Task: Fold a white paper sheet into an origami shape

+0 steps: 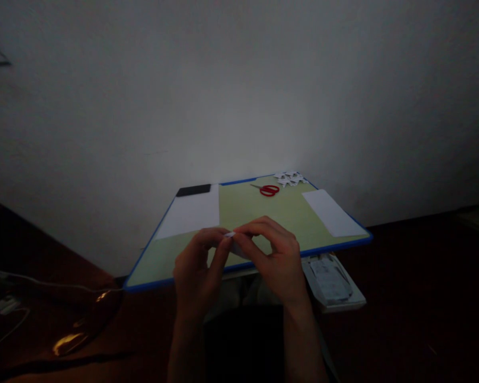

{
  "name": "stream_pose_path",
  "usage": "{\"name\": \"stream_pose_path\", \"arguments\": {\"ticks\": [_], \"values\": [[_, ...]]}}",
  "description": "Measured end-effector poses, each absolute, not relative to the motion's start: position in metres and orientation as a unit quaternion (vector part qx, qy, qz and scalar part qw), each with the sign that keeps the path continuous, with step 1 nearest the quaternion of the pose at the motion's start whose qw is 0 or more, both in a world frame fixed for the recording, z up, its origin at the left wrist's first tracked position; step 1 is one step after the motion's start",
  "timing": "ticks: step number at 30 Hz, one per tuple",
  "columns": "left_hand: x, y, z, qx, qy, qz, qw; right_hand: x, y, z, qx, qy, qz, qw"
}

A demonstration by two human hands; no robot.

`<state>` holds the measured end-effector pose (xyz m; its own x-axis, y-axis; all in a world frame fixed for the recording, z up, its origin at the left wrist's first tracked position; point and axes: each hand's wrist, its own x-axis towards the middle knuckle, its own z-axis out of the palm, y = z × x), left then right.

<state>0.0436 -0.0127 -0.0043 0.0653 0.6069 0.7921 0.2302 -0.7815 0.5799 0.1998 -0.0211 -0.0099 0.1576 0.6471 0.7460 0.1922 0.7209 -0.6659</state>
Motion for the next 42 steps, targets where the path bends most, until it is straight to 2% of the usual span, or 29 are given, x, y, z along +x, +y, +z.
{"name": "stream_pose_path", "arguments": {"ticks": [6,12,30,38,42], "values": [[0.044,-0.013,-0.01,0.708,0.276,0.625,0.179,0.197,-0.023,-0.006,-0.355,-0.637,0.142,0.669],[0.041,-0.013,-0.015,0.675,0.275,0.633,0.263,0.198,-0.023,-0.011,-0.319,-0.647,0.132,0.68],[0.036,-0.018,-0.002,0.655,0.296,0.633,0.288,0.198,-0.018,-0.019,-0.27,-0.656,0.134,0.692],[0.037,-0.014,-0.006,0.616,0.272,0.623,0.399,0.193,-0.021,-0.016,-0.271,-0.614,0.135,0.729],[0.04,-0.012,-0.009,0.604,0.288,0.63,0.394,0.191,-0.02,-0.017,-0.279,-0.61,0.135,0.729]]}}
